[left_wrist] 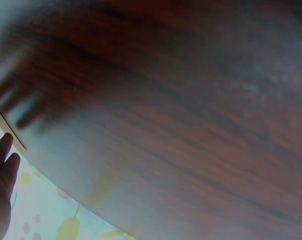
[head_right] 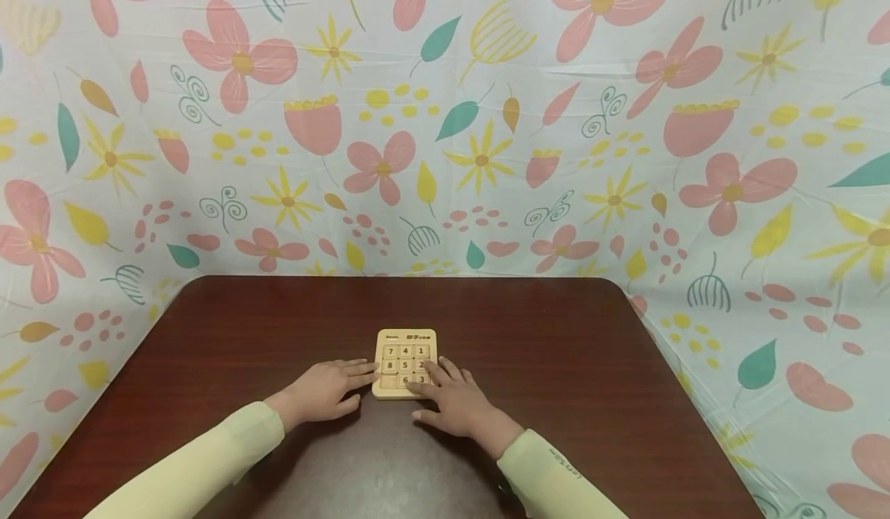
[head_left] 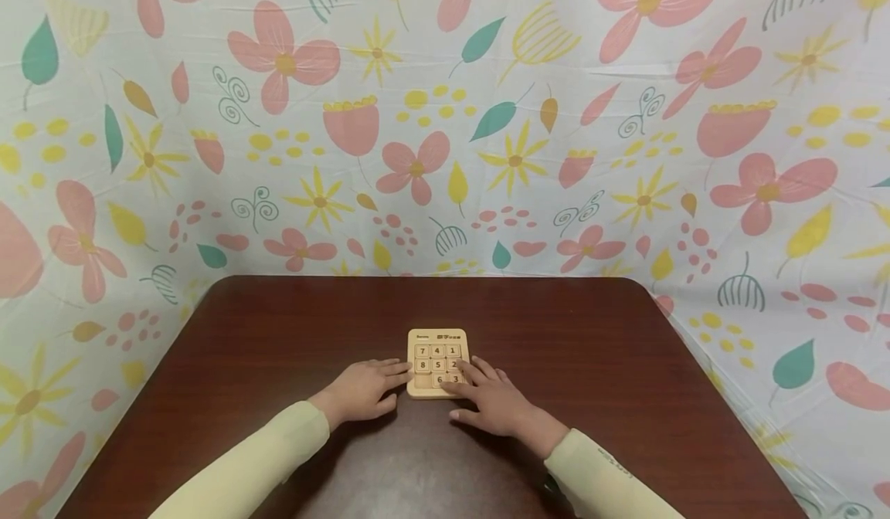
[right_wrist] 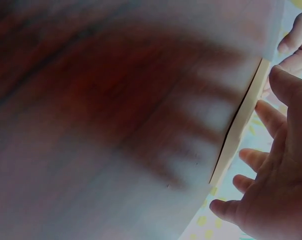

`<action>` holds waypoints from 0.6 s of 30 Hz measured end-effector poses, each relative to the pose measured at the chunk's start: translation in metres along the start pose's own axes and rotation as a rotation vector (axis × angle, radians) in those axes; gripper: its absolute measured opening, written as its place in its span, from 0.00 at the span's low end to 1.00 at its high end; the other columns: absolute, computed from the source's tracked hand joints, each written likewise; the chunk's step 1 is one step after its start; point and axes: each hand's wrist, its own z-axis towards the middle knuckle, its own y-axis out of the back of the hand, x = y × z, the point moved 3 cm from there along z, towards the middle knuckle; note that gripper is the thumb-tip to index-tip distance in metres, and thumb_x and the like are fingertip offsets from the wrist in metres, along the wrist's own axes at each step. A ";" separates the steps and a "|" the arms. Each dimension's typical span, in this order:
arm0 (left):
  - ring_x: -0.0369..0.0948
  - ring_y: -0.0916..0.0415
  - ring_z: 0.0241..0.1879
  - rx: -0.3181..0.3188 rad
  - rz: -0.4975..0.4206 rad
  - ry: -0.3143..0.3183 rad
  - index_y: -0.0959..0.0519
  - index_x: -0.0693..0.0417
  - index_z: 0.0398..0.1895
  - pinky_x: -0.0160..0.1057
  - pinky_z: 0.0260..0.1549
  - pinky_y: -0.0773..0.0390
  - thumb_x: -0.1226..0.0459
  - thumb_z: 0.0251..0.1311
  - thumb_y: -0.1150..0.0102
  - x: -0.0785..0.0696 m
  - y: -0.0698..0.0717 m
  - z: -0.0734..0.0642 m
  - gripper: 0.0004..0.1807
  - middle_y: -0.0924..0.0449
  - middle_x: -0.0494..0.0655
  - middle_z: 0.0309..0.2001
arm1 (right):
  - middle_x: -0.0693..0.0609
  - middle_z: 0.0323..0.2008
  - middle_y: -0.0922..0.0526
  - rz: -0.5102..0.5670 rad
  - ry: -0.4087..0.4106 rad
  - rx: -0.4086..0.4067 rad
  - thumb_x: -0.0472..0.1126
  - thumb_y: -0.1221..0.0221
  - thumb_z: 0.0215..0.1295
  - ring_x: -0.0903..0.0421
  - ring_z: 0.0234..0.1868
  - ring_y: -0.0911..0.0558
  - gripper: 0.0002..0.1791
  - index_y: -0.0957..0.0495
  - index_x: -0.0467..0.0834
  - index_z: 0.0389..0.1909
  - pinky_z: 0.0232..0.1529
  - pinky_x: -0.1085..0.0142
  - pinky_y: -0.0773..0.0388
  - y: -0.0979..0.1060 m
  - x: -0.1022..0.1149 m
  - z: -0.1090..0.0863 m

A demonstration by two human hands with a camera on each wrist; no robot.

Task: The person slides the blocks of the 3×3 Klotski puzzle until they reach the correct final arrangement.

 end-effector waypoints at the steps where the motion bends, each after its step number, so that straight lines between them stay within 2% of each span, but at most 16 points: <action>1: 0.48 0.24 0.69 -0.001 0.002 0.001 0.24 0.47 0.70 0.48 0.64 0.21 0.58 0.67 0.46 0.000 0.000 0.000 0.27 0.24 0.46 0.71 | 0.42 0.80 0.41 0.000 0.000 -0.003 0.59 0.43 0.72 0.33 0.81 0.44 0.30 0.28 0.57 0.73 0.72 0.29 0.41 0.000 0.000 0.000; 18: 0.48 0.24 0.70 0.004 0.004 0.004 0.23 0.48 0.69 0.48 0.65 0.22 0.58 0.68 0.47 0.000 -0.001 0.002 0.26 0.23 0.46 0.70 | 0.40 0.79 0.40 0.024 -0.015 -0.003 0.58 0.41 0.72 0.32 0.80 0.44 0.30 0.27 0.55 0.72 0.72 0.30 0.41 0.003 0.004 0.001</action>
